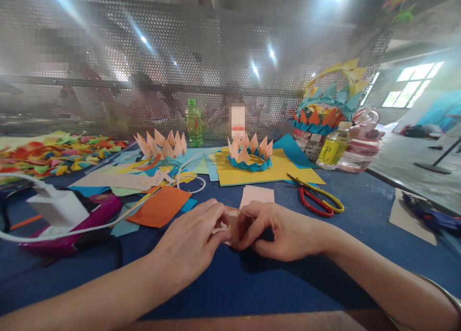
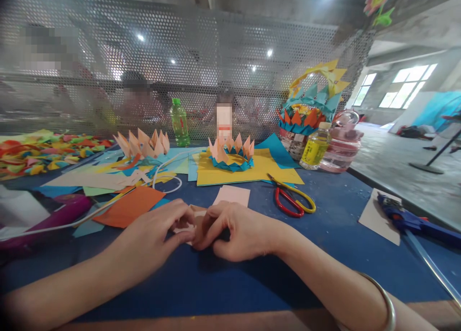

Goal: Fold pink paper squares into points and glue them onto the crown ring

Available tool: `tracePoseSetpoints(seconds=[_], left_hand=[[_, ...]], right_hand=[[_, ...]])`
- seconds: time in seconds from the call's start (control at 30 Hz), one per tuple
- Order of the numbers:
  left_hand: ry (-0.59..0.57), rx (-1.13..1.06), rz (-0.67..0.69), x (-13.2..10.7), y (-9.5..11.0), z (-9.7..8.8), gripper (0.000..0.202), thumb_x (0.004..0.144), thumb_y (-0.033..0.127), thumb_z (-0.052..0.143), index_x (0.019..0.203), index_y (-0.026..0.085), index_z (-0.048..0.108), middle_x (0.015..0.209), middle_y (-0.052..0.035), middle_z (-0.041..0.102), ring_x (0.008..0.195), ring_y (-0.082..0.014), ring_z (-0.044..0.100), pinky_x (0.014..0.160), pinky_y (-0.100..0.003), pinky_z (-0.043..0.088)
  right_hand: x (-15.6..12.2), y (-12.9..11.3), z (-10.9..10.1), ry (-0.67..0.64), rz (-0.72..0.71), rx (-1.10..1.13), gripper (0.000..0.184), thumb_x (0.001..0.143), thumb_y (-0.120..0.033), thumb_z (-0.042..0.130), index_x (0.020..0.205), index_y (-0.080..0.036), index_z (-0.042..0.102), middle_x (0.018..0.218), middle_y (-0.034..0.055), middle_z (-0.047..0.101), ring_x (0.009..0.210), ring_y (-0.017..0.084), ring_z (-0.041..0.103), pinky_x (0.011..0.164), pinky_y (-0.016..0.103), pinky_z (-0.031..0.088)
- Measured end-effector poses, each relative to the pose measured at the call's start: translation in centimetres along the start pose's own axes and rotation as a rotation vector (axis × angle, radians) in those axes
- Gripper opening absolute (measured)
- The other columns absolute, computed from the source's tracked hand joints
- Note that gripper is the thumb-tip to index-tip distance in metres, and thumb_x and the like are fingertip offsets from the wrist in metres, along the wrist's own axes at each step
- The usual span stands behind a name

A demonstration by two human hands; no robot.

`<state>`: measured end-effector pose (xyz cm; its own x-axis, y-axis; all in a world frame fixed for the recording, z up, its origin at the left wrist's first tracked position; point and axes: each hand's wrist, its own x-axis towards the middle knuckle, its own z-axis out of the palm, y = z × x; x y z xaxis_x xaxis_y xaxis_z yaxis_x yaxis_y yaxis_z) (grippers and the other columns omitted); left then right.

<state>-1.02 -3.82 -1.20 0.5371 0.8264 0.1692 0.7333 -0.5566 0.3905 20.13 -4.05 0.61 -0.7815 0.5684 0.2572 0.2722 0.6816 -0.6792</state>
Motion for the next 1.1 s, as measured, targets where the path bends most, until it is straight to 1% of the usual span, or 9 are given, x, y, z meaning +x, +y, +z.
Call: tracePoseSetpoints(seconds=[0.1,0.27,0.37,0.47,0.57,0.7,0.9,1.0,1.1], left_hand=[[0.069,0.107,0.114,-0.4,-0.1,0.2,0.007,0.089,0.016,0.051,0.085,0.02,0.054,0.091,-0.0009,0.055,0.085,-0.0189,0.054,0.074,-0.032,0.041],[0.142,0.199,0.389,-1.2,0.5,0.5,0.033,0.086,-0.004,0.036,0.087,0.02,0.059,0.087,0.0001,0.063,0.081,-0.0141,0.059,0.073,-0.025,0.046],[0.226,0.282,0.424,-1.5,0.6,0.6,0.037,0.084,-0.006,0.032,0.085,0.017,0.061,0.083,-0.0016,0.065,0.075,-0.0142,0.061,0.069,-0.024,0.049],[0.211,0.341,0.42,-1.7,0.3,0.7,0.035,0.084,-0.005,0.033,0.08,0.016,0.062,0.081,-0.0039,0.065,0.074,-0.0169,0.063,0.067,-0.027,0.05],[0.223,0.326,0.431,-1.9,-0.1,0.8,0.033,0.086,-0.002,0.034,0.086,0.015,0.062,0.086,-0.0052,0.066,0.079,-0.0181,0.062,0.072,-0.03,0.049],[0.185,0.194,0.308,-1.5,-0.2,0.6,0.018,0.093,0.011,0.043,0.098,0.019,0.058,0.098,-0.0039,0.064,0.092,-0.0191,0.06,0.081,-0.031,0.045],[-0.009,0.009,0.029,-0.2,-0.1,-0.1,0.007,0.088,0.023,0.056,0.081,0.02,0.058,0.082,-0.0001,0.059,0.082,-0.0188,0.057,0.071,-0.03,0.04],[-0.046,-0.054,-0.028,0.1,0.1,-0.3,0.008,0.085,0.021,0.056,0.077,0.02,0.058,0.08,0.0005,0.06,0.08,-0.0178,0.056,0.068,-0.029,0.038],[-0.024,-0.059,-0.023,0.2,0.2,-0.4,0.012,0.083,0.017,0.054,0.072,0.019,0.057,0.077,0.0007,0.059,0.077,-0.0167,0.056,0.067,-0.028,0.038]], right_hand=[[-0.2,0.0,-0.1,-0.015,0.003,-0.034,0.046,0.061,0.011,0.049,0.09,-0.009,0.077,0.097,0.0071,0.071,0.094,0.013,0.063,0.093,0.023,0.045],[-0.1,-0.3,0.0,0.009,-0.014,-0.061,0.044,0.061,0.008,0.046,0.086,-0.012,0.077,0.092,0.005,0.07,0.089,0.012,0.063,0.088,0.024,0.047],[0.0,-0.3,0.1,0.018,-0.04,-0.052,0.045,0.061,0.007,0.045,0.084,-0.014,0.077,0.092,0.0034,0.069,0.09,0.012,0.063,0.088,0.023,0.047],[0.0,-0.1,0.1,0.01,-0.039,-0.065,0.043,0.061,0.008,0.046,0.084,-0.011,0.077,0.092,0.005,0.07,0.089,0.012,0.063,0.088,0.022,0.046],[-0.1,-0.1,0.0,0.011,-0.042,-0.057,0.043,0.061,0.009,0.046,0.085,-0.008,0.077,0.093,0.0071,0.07,0.09,0.012,0.063,0.088,0.021,0.046],[0.0,-0.3,0.0,0.016,-0.072,-0.021,0.043,0.06,0.011,0.044,0.084,-0.005,0.076,0.09,0.0081,0.072,0.09,0.012,0.064,0.09,0.022,0.046],[0.0,0.4,0.2,0.035,-0.064,-0.021,0.045,0.062,0.012,0.043,0.086,-0.007,0.076,0.092,0.0074,0.073,0.093,0.012,0.065,0.091,0.021,0.046],[-0.3,0.7,0.2,0.04,-0.03,-0.046,0.046,0.063,0.011,0.044,0.089,-0.01,0.077,0.092,0.0052,0.073,0.09,0.011,0.065,0.089,0.02,0.046],[-0.4,0.8,0.1,0.031,-0.014,-0.061,0.045,0.065,0.009,0.046,0.089,-0.013,0.077,0.094,0.0045,0.072,0.09,0.012,0.064,0.09,0.021,0.046]])
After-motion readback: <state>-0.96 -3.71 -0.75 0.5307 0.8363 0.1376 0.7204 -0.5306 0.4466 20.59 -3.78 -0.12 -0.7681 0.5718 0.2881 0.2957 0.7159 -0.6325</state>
